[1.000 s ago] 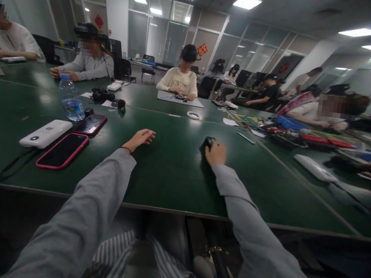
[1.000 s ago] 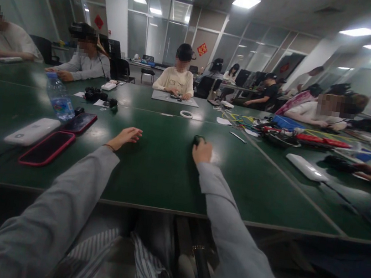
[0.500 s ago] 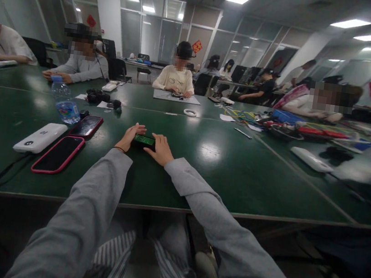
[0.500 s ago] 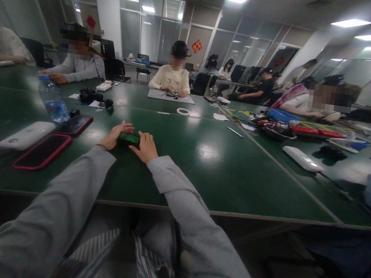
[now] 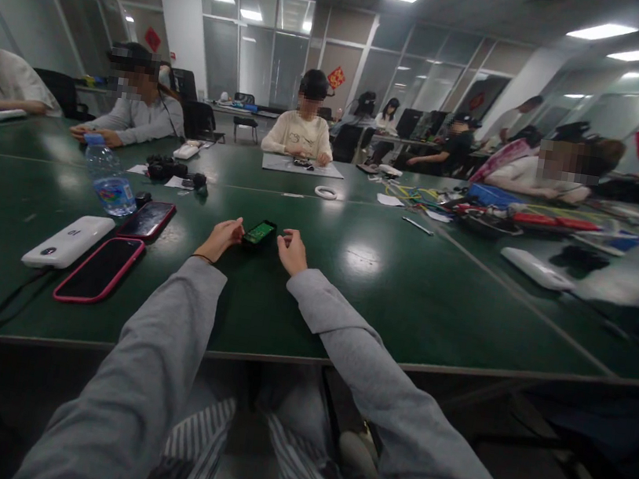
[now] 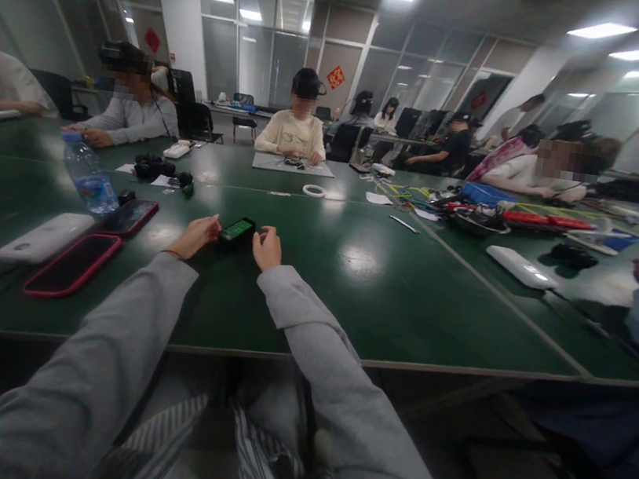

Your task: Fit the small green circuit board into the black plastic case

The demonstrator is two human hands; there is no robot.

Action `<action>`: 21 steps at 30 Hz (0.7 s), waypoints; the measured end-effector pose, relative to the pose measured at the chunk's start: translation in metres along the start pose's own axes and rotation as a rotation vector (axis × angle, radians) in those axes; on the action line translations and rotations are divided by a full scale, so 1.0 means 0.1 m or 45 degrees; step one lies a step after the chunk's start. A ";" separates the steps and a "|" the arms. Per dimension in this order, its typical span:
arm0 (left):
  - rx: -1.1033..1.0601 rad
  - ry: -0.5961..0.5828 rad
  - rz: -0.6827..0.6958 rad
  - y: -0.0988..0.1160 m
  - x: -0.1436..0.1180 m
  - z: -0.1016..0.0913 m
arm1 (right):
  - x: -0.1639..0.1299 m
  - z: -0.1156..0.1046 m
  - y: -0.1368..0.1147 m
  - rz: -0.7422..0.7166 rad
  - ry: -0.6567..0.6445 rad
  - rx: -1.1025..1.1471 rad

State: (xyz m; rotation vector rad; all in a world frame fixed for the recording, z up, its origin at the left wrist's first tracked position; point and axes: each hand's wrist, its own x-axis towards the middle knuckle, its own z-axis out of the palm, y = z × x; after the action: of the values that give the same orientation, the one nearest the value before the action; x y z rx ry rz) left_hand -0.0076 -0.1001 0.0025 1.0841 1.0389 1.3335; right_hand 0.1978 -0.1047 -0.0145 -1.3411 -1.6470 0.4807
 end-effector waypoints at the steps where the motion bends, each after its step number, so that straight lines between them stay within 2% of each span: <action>1: -0.012 -0.137 -0.075 0.01 -0.03 0.04 | -0.01 0.00 -0.03 -0.013 -0.050 0.048; 2: 0.003 -0.256 -0.147 0.02 -0.06 0.07 | -0.03 -0.01 -0.07 -0.017 -0.101 0.097; 3: 0.036 -0.313 -0.173 0.03 -0.07 0.11 | -0.05 -0.01 -0.10 -0.014 -0.152 0.145; 4: 0.073 -0.297 -0.139 0.04 -0.08 0.13 | -0.06 -0.02 -0.13 -0.010 -0.196 0.191; 5: 0.110 -0.239 -0.059 0.04 -0.08 0.14 | -0.08 -0.03 -0.15 -0.009 -0.228 0.226; 8: 0.282 0.067 0.191 0.04 -0.03 0.06 | -0.11 -0.02 -0.17 -0.093 -0.292 0.191; 13: 0.656 0.380 0.559 -0.02 0.06 -0.13 | -0.14 0.03 -0.13 -0.325 -0.361 -0.035; 16: 0.762 0.446 0.622 -0.06 0.08 -0.14 | -0.13 0.02 -0.13 -0.342 -0.376 -0.050; 21: 0.776 0.428 0.595 -0.10 0.08 -0.13 | -0.13 -0.03 -0.18 -0.402 -0.391 0.013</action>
State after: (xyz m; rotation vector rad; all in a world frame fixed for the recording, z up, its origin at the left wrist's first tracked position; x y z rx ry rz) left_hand -0.0180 -0.0914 -0.0094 1.6666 1.5706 1.6558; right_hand 0.1903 -0.1227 -0.0045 -1.0080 -2.0623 0.5221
